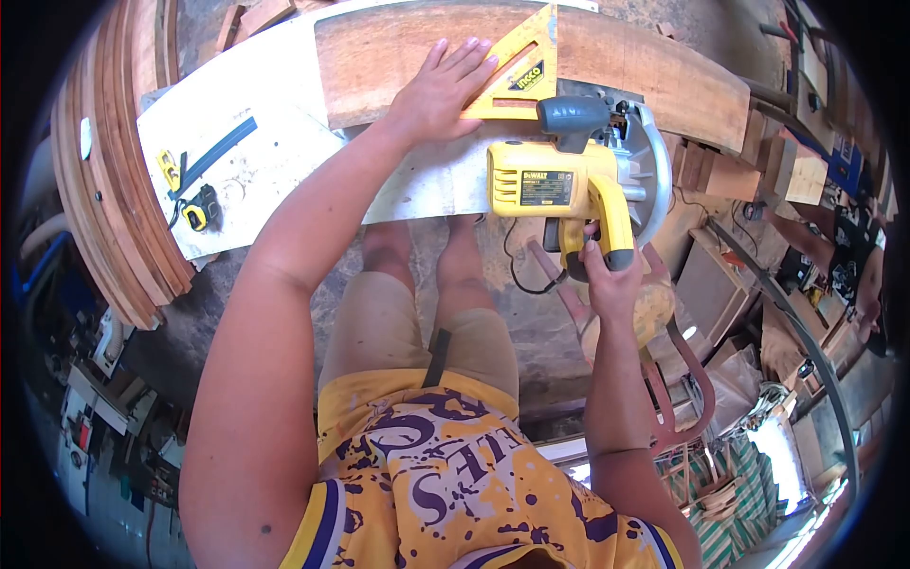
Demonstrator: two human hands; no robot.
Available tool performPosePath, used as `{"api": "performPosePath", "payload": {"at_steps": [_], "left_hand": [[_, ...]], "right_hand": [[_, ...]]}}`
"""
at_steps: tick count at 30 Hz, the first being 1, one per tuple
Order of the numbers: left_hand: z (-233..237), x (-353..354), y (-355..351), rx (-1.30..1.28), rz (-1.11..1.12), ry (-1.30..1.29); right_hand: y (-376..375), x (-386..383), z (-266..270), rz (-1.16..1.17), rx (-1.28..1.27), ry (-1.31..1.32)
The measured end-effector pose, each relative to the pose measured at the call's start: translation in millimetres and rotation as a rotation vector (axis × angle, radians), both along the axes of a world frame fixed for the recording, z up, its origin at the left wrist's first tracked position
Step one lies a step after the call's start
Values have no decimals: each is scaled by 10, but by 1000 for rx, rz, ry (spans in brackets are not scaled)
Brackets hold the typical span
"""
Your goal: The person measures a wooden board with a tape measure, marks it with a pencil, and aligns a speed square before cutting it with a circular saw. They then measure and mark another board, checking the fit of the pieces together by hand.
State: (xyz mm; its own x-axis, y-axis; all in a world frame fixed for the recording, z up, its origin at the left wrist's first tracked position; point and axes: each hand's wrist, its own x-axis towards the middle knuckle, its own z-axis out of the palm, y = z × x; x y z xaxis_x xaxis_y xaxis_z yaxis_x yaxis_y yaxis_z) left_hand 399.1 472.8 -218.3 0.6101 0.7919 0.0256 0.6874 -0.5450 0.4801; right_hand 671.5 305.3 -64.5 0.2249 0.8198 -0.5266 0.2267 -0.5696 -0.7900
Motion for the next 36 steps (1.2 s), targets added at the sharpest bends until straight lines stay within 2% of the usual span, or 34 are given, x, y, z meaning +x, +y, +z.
{"api": "performPosePath", "payload": {"at_steps": [24,26,28,29,30,31,32,33,36], "left_hand": [[5,13,-1,-3,-11,12],[-13,-20,31,2,-50,7],[-33,-14,42,15,-62,-76],[-89,-30,43,-9,-70,-45],[-104,-17,49,8,-62,-55],[-186,-33,47,44,-66,-71],[-240,-26,26,127,-75,-108],[-205,-36,45,105,-95,-89],[-116,-37,30,14,-89,-30]], "right_hand": [[-35,16,-48,-43,-13,15],[-126,129,-160,-16,-96,31],[-153,158,-237,125,37,-160],[-39,38,-53,97,-43,-262],[-184,164,-233,154,-137,-145],[-177,27,-317,-8,68,-87],[-71,6,-134,33,206,-96],[-105,20,-275,28,287,-56],[-90,22,-257,44,237,-13]]}}
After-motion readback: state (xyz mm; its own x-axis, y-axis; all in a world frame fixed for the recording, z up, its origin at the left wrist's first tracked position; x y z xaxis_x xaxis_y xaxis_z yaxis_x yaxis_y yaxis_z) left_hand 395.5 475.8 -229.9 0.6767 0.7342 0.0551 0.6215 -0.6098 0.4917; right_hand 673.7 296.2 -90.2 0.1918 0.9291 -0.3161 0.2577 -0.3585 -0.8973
